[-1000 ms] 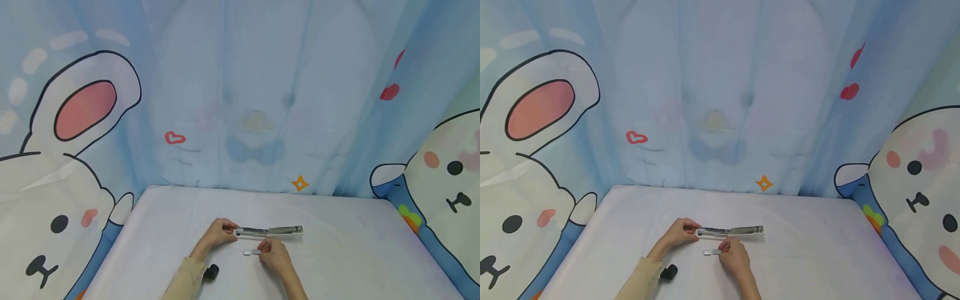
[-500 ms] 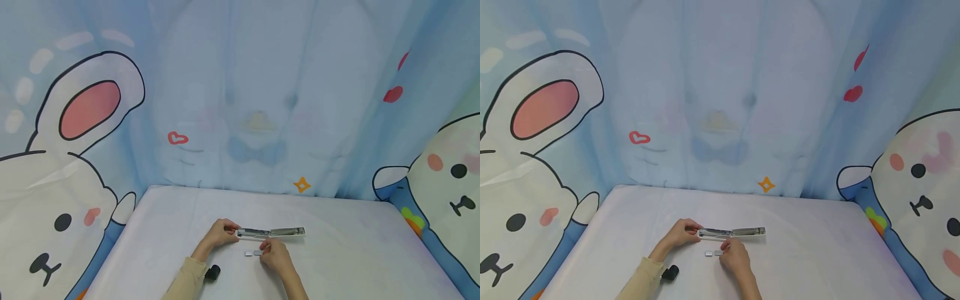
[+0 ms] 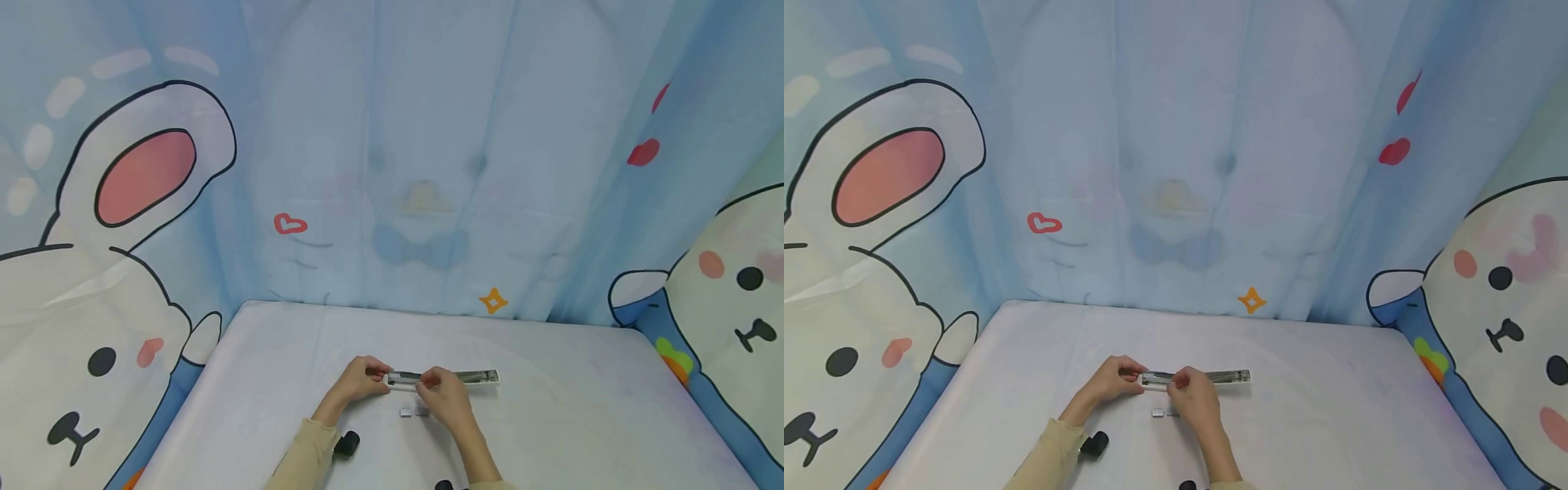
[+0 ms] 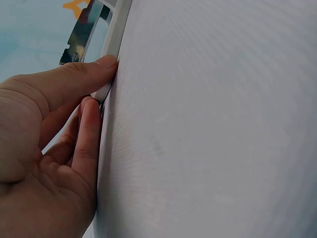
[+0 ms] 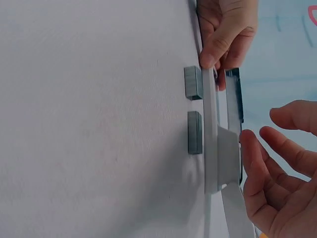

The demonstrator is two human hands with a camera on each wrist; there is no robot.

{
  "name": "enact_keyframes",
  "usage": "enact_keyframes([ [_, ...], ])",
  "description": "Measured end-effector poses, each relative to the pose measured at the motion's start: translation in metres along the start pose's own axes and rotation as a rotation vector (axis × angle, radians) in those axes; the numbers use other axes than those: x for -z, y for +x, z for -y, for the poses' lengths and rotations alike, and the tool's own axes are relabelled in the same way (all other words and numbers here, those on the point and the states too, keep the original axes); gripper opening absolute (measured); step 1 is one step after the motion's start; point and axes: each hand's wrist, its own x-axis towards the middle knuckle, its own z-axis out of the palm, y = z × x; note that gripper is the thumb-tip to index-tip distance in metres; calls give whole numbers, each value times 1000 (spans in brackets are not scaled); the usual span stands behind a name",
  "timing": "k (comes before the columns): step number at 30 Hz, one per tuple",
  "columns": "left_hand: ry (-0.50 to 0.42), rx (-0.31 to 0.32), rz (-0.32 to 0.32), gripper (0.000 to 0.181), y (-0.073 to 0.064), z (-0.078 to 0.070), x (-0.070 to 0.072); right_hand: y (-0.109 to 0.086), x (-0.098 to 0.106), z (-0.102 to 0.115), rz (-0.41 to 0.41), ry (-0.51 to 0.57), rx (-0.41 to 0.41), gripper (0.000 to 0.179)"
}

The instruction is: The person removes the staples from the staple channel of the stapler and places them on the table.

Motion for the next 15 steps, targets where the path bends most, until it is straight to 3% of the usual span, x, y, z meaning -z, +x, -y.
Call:
enact_keyframes([
  [15,2,-8,-5,33,1,1,1,11,-20,1,-98,79,-3,14],
])
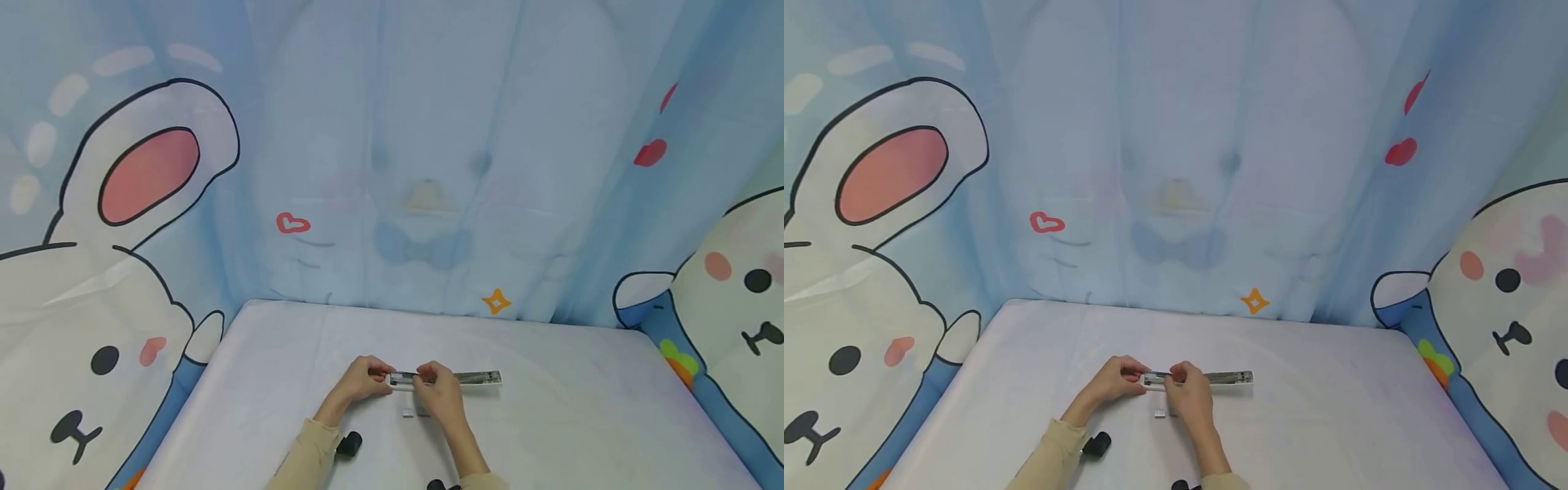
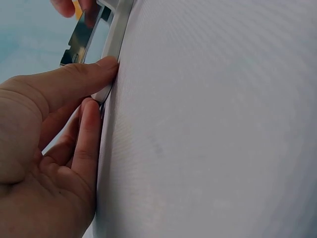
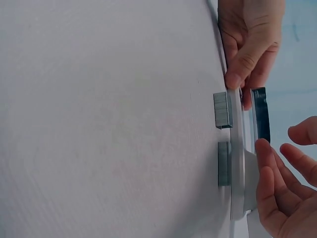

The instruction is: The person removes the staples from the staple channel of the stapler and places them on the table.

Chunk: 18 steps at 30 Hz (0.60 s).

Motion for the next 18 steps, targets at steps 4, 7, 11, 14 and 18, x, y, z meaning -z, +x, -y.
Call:
enact_keyframes([
  [4,3,9,1,32,1,0,0,1,-6,-1,-12,25,10,16],
  [7,13,9,4,31,2,1,-1,1,-8,1,-12,46,22,17],
  [11,13,18,7,31,-2,5,-3,-3,-14,1,3,60,25,15],
  [14,8,17,-1,31,-2,5,-4,-2,-18,2,6,60,42,14],
  [18,13,-9,-14,31,2,5,-2,3,-21,5,2,62,59,14],
])
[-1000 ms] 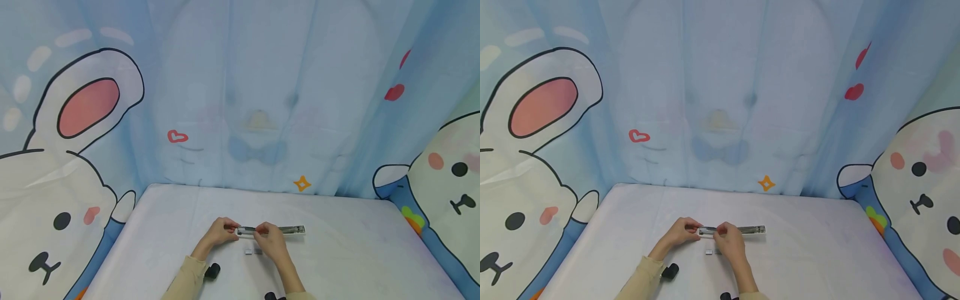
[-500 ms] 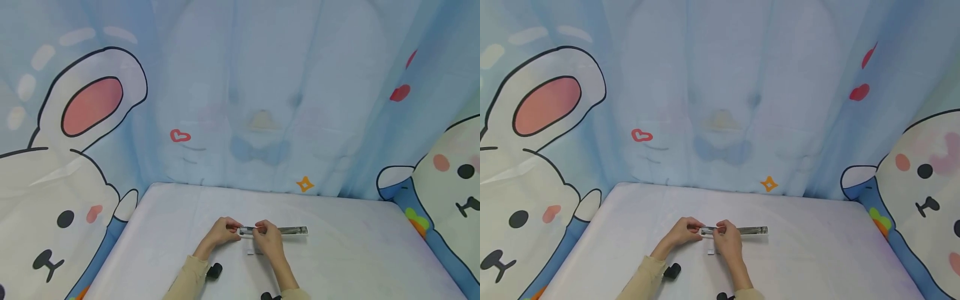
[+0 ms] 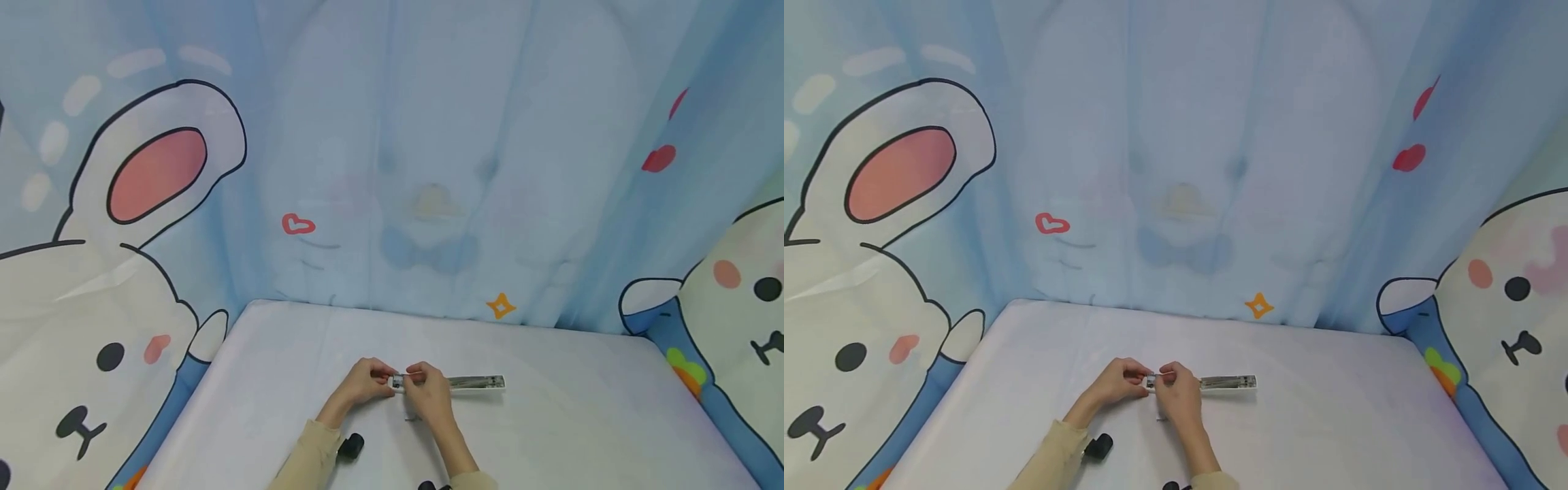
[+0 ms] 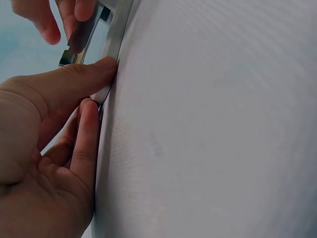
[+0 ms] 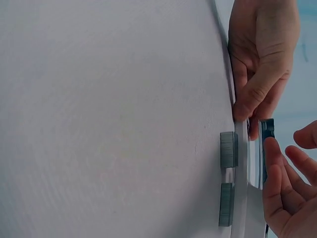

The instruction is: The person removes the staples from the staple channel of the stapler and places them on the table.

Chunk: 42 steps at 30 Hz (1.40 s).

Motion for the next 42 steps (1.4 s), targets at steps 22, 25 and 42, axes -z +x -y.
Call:
enact_keyframes([
  [22,27,-9,6,32,3,-4,5,5,-13,10,-2,308,-106,24],
  [25,22,-21,6,32,2,-4,4,5,-13,8,-7,210,-73,19],
  [42,0,-35,9,32,-2,-3,4,6,-13,8,-24,-111,42,9],
])
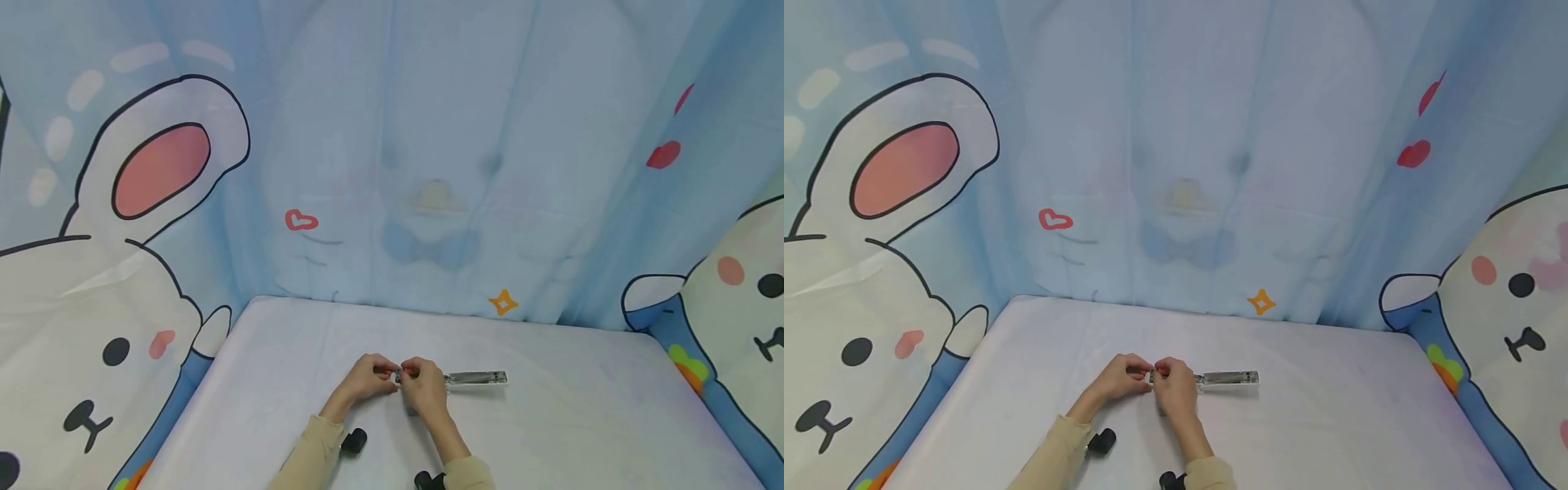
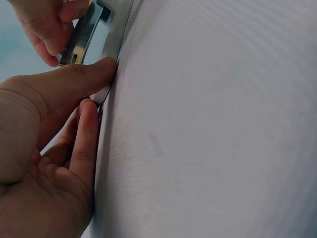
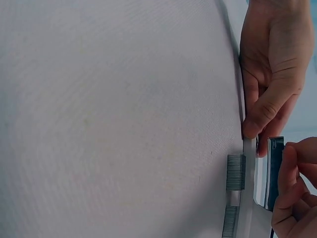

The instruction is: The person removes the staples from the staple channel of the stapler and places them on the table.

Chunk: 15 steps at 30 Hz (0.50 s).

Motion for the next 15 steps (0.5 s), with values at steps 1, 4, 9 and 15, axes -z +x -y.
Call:
enact_keyframes([
  [1,1,2,-2,32,0,0,0,0,1,0,-5,-2,8,8],
  [4,4,-4,-7,31,1,1,-1,0,2,0,-4,13,6,7],
  [9,3,-2,-3,31,2,3,-1,-1,2,-1,12,43,-14,8],
  [15,-15,0,-6,31,1,2,-2,-2,4,-2,23,62,-19,9],
])
